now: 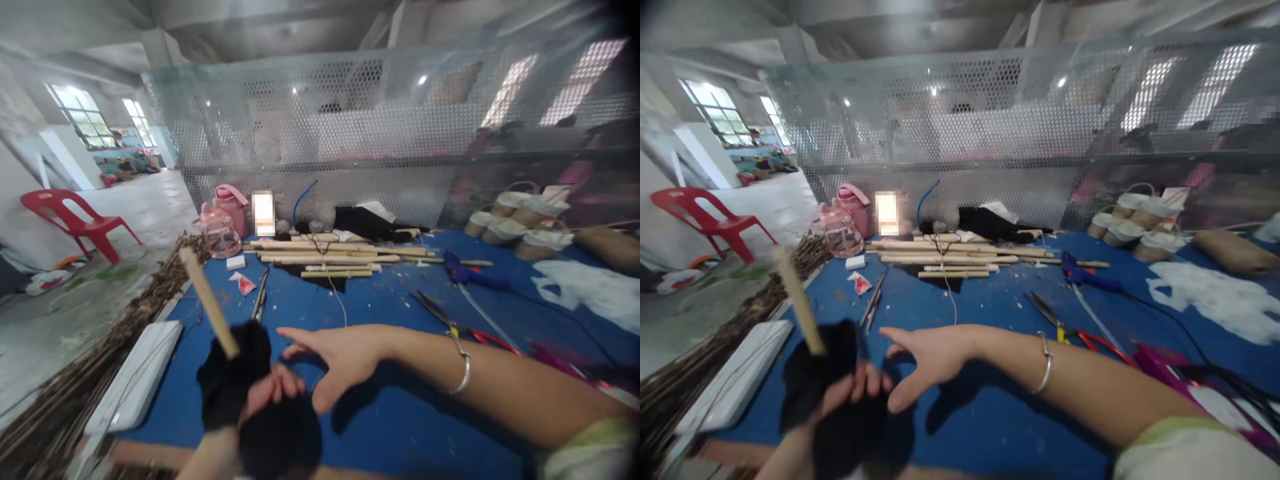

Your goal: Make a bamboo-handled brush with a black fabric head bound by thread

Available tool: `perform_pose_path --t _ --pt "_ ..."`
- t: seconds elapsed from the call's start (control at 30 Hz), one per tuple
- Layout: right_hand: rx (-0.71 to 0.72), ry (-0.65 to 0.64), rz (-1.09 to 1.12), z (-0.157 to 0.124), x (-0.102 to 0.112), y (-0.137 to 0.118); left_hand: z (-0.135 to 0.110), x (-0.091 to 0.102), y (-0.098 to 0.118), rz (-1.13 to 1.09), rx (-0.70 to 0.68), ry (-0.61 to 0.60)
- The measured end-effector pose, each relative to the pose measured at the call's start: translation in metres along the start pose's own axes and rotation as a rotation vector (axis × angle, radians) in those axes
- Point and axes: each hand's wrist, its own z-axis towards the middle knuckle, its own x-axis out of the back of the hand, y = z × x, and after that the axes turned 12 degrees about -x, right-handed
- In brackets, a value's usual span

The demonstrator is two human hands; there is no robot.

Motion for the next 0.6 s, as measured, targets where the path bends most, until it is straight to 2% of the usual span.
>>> perform_pose_path --t 0.03,0.07,0.13,0.23,0.3,0.37,0.47,0.5,0.53,0.57,0.6 --pt "-0.067 -0.032 0.049 -0.013 -0.012 0.002 0.003 -0.006 0.0 -0.029 -0.019 -0.011" --pt "-0.112 0.0 0.108 -0.025 -0.02 0.004 0.006 -0.011 0.001 -0.079 -0.049 -0.061" --pt "-0.12 0.215 0.219 -0.046 -0.027 0.009 0.012 -0.021 0.002 -0.097 -0.056 -0.103" --pt "-0.025 0.615 0.316 -0.07 -0.029 0.013 0.017 -0.033 0.003 -0.067 -0.062 -0.109" --pt "0.032 0.724 0.364 -0.081 -0.029 0.012 0.018 -0.039 0.002 -0.048 -0.032 -0.106" --pt "0.098 0.799 0.419 -0.091 -0.026 0.01 0.022 -0.044 0.001 -0.055 -0.03 -0.036" --pt "0.149 0.993 0.335 -0.108 -0.021 0.0 0.033 -0.048 0.004 -0.089 -0.11 0.191" --pt "0.127 1.016 0.214 -0.113 -0.02 -0.006 0.039 -0.049 0.006 -0.097 -0.157 0.253" --pt "0.092 0.976 0.061 -0.116 -0.02 -0.012 0.045 -0.05 0.007 -0.098 -0.211 0.294" --pt "0.059 0.868 -0.1 -0.118 -0.022 -0.019 0.051 -0.052 0.007 -0.09 -0.272 0.309" --pt "0.042 0.701 -0.236 -0.118 -0.024 -0.027 0.058 -0.055 0.007 -0.076 -0.337 0.301"
